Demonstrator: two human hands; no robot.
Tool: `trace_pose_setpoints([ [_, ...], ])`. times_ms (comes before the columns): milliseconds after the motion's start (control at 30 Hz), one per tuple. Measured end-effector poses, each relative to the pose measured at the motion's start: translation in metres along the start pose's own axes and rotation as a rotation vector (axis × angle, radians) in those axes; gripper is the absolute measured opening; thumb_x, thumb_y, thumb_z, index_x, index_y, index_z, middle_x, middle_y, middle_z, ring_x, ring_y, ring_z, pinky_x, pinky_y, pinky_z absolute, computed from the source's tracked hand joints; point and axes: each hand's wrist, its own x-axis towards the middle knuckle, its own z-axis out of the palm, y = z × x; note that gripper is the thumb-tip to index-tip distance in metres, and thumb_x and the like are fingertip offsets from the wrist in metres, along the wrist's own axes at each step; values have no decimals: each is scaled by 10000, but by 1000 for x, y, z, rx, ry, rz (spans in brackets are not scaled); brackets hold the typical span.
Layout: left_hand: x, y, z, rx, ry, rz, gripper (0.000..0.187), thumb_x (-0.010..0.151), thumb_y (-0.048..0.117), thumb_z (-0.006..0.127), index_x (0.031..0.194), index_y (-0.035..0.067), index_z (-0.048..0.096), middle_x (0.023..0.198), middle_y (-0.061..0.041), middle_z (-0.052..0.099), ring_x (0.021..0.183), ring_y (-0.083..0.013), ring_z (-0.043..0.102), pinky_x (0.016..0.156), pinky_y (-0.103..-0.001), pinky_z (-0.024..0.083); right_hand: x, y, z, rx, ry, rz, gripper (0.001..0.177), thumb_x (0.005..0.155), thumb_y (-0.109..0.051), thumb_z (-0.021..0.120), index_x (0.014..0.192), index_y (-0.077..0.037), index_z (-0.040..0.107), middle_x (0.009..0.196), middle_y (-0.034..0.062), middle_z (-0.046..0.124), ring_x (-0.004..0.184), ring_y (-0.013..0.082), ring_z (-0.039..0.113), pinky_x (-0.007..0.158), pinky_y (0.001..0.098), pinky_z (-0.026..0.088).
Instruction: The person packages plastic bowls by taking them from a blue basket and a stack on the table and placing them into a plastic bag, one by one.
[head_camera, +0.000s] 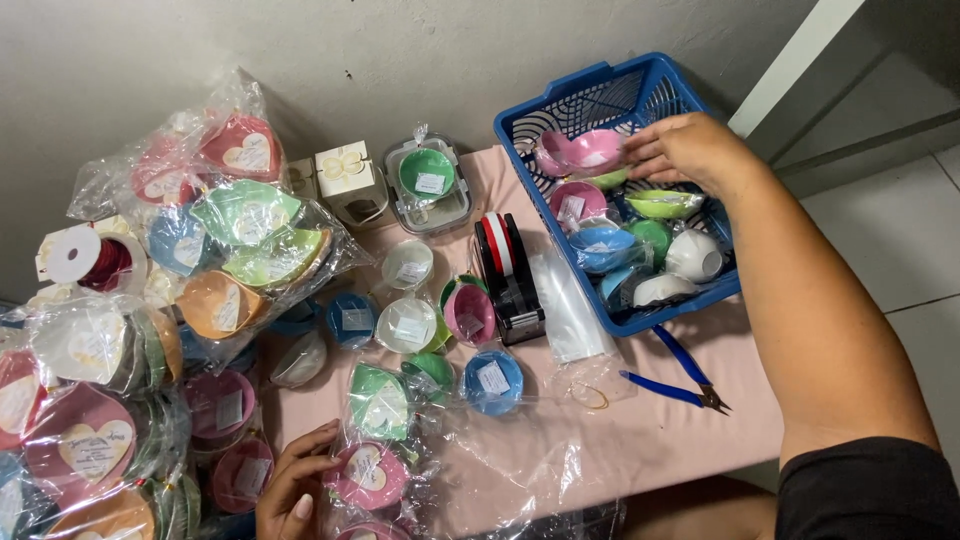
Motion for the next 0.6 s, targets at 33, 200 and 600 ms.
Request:
trace_pose_setpoints([
  [33, 1, 2, 2, 1, 0, 0, 465, 1010, 420, 542, 1112, 21, 759, 1361, -242, 671, 1430, -428, 591, 1194, -579, 464, 1, 3, 0, 0, -1, -1, 430, 1050, -18, 346, 1290, -41, 701, 1214, 161, 767, 1095, 282, 764, 961, 362, 581],
  [200, 4, 11, 6, 33, 24, -15, 468, 1007, 436, 537, 1091, 34, 761, 1342, -237, 685, 1403, -418, 620, 1168, -553, 492, 27, 24, 8, -524, 110, -173, 273, 1057, -323, 639, 1250, -167, 751, 1371, 83, 697, 1223, 331, 634, 951, 490, 494],
  [600, 2, 6, 2, 14, 10, -30, 450, 991, 426, 561, 1095, 39, 766, 1349, -230, 676, 1410, -417, 610, 1157, -557, 500, 13, 8, 13, -515, 70, 15, 666, 921, -115, 807, 1506, -248, 520, 1359, 114, 692, 1129, 313, 676, 841, 463, 532],
])
